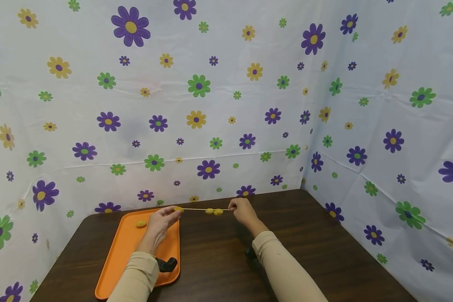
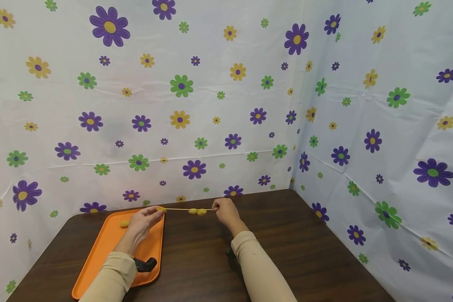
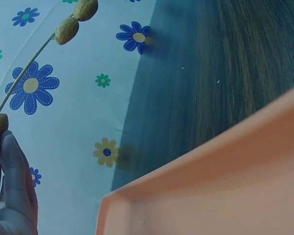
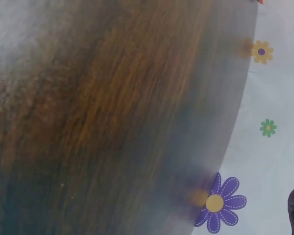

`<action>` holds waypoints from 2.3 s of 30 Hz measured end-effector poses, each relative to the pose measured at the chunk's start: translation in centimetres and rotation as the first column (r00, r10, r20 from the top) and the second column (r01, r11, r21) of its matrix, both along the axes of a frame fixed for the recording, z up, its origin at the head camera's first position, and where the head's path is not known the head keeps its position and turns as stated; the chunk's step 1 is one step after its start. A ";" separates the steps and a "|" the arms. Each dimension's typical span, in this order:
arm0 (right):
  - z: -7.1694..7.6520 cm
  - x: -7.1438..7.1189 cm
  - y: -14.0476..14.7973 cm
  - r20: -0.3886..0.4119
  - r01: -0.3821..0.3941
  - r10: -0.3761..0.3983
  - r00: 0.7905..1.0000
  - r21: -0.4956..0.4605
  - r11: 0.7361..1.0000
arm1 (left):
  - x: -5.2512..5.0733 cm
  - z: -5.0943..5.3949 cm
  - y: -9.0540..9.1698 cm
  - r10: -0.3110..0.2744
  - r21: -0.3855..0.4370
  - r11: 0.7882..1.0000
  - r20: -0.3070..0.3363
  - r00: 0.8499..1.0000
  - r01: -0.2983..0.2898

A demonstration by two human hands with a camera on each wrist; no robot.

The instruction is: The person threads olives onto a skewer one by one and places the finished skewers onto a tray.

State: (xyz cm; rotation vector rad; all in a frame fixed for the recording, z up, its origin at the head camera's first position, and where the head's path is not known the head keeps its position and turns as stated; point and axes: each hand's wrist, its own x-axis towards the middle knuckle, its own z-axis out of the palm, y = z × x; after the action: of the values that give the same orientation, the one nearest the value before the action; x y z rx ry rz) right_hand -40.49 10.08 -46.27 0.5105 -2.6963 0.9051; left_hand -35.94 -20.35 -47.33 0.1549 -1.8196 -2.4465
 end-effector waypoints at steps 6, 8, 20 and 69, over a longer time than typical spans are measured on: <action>0.3 0.0 -0.1 -0.005 0.008 -0.008 1.000 0.008 1.000 | -0.1 -0.1 0.1 -0.004 -0.008 1.000 -0.007 1.000 0.003; 0.4 0.0 -0.1 -0.012 0.011 -0.011 1.000 0.012 1.000 | -0.1 -0.1 0.2 -0.003 -0.012 1.000 -0.008 1.000 0.003; 0.6 0.1 -0.2 -0.048 0.003 -0.002 0.999 0.020 1.000 | -0.2 0.1 0.6 -0.017 -0.031 0.999 0.022 1.000 0.018; 0.8 0.3 -1.9 -0.003 -0.011 0.011 1.000 0.029 1.000 | -0.5 -0.5 2.7 -0.029 -0.082 0.996 -0.001 1.000 0.029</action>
State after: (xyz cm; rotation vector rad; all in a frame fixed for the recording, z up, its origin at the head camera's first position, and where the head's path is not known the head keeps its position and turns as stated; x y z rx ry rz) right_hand -40.22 8.19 -45.44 0.5333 -2.7098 0.8680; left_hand -36.48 -17.68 -47.87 0.1205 -1.9309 -2.3850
